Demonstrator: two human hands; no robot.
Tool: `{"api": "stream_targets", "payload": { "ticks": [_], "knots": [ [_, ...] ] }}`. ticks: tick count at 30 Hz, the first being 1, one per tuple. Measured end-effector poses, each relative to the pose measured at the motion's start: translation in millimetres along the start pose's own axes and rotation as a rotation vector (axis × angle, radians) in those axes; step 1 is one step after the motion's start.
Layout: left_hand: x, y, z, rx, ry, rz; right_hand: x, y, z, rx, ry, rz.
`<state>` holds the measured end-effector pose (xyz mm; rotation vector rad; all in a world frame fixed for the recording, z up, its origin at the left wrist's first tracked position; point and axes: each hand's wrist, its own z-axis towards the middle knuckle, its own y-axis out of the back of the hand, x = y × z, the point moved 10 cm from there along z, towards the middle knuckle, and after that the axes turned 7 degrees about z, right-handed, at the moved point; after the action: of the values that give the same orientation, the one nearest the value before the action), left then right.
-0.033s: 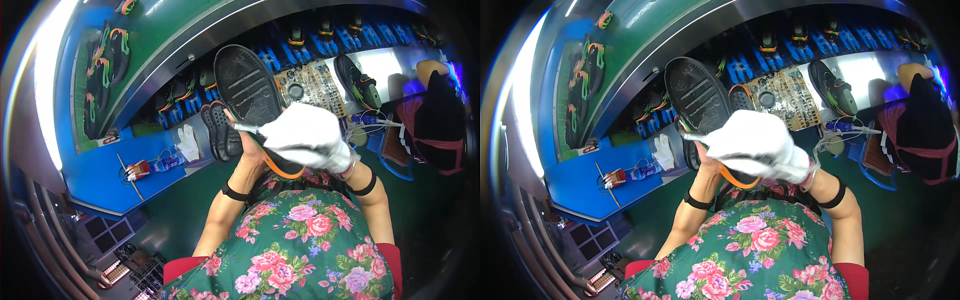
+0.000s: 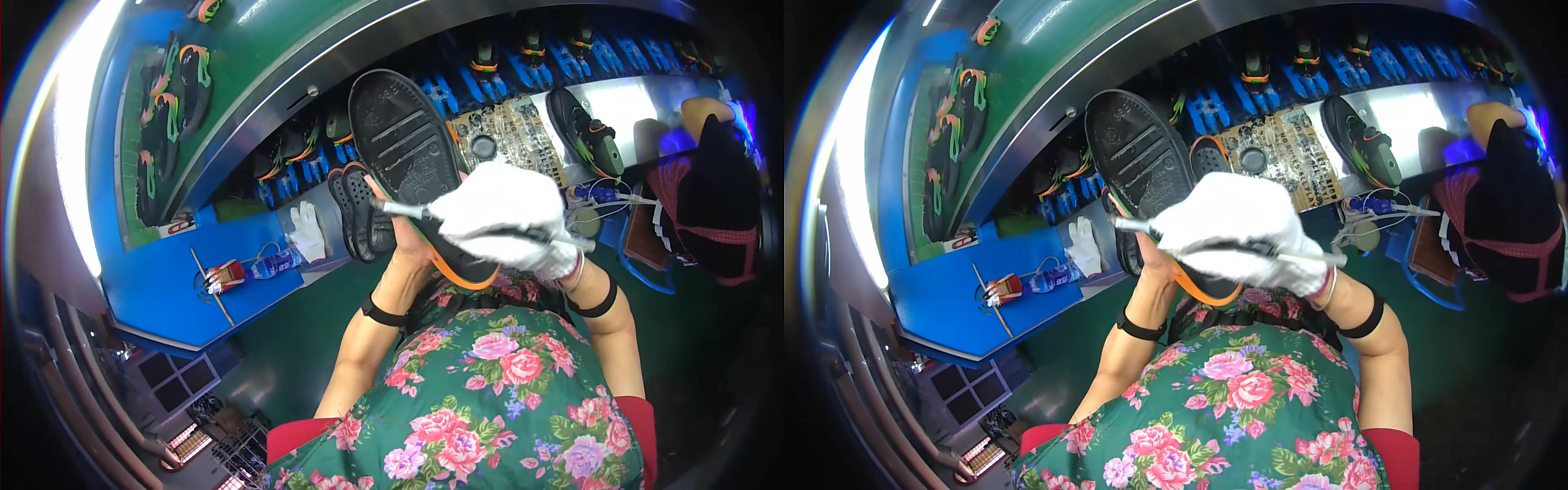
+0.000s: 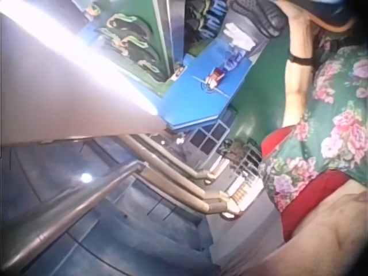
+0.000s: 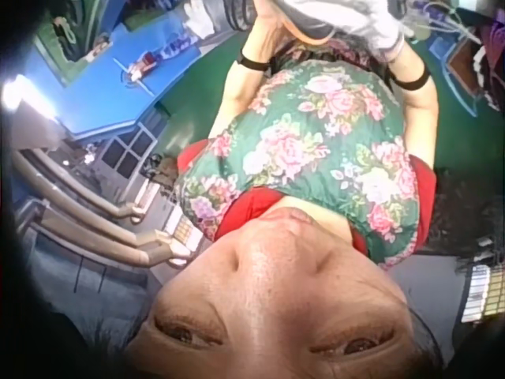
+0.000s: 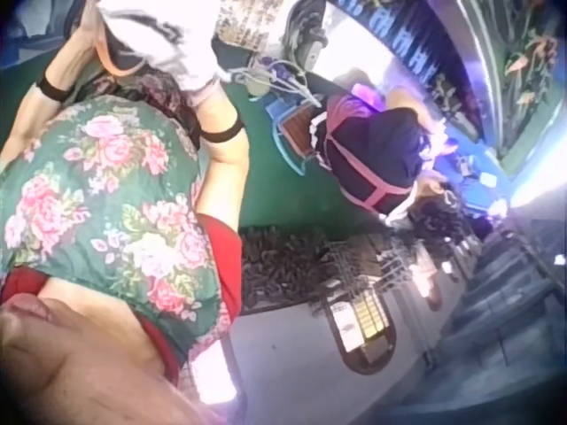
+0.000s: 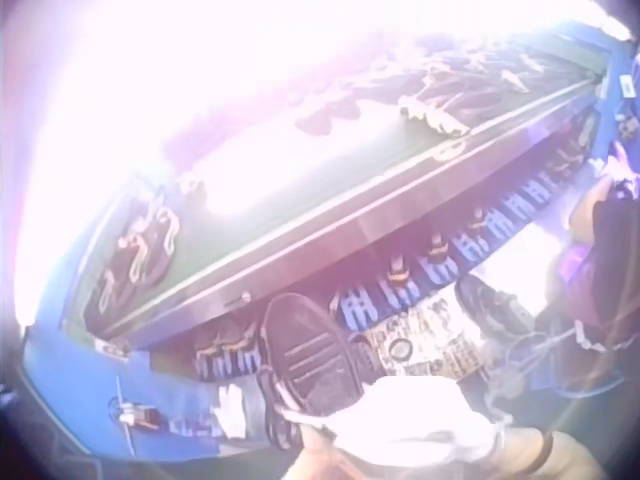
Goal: The person takes a shoe sole from a conveyor belt, applies liquid to its surface with a brush, and places it back onto the belt. This process is repeated for another shoe sole.
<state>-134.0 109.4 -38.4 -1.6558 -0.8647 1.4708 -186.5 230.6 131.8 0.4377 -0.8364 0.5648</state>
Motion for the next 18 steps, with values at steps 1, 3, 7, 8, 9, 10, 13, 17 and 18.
{"api": "stream_targets", "payload": {
  "ticks": [1,3,7,8,9,10,13,17,18],
  "knots": [
    [-4,-23,10,0.069,0.002,-0.140,-5,7,-2,-0.051,-0.029,0.027],
    [-10,18,-2,-0.563,-0.004,0.165,1,12,-4,-0.089,0.020,-0.163],
    [-6,-20,17,-0.072,0.055,-0.102,3,-26,-19,0.061,0.089,-0.244],
    [-6,-25,19,-0.027,0.068,-0.119,-3,-23,-24,0.055,0.025,-0.139],
    [-7,-29,18,0.015,0.078,-0.136,-4,-21,-24,0.050,-0.039,-0.030],
    [-8,-29,17,0.009,0.084,-0.134,-12,-17,-26,0.022,-0.116,0.055],
    [-6,-5,16,-0.171,0.106,-0.178,-12,0,-21,-0.035,-0.133,-0.014],
    [-5,-26,23,-0.001,0.144,-0.106,5,-25,-32,-0.014,0.024,-0.195],
    [-9,-35,24,0.016,0.111,-0.145,4,-27,-33,0.004,0.006,-0.155]
  ]
}}
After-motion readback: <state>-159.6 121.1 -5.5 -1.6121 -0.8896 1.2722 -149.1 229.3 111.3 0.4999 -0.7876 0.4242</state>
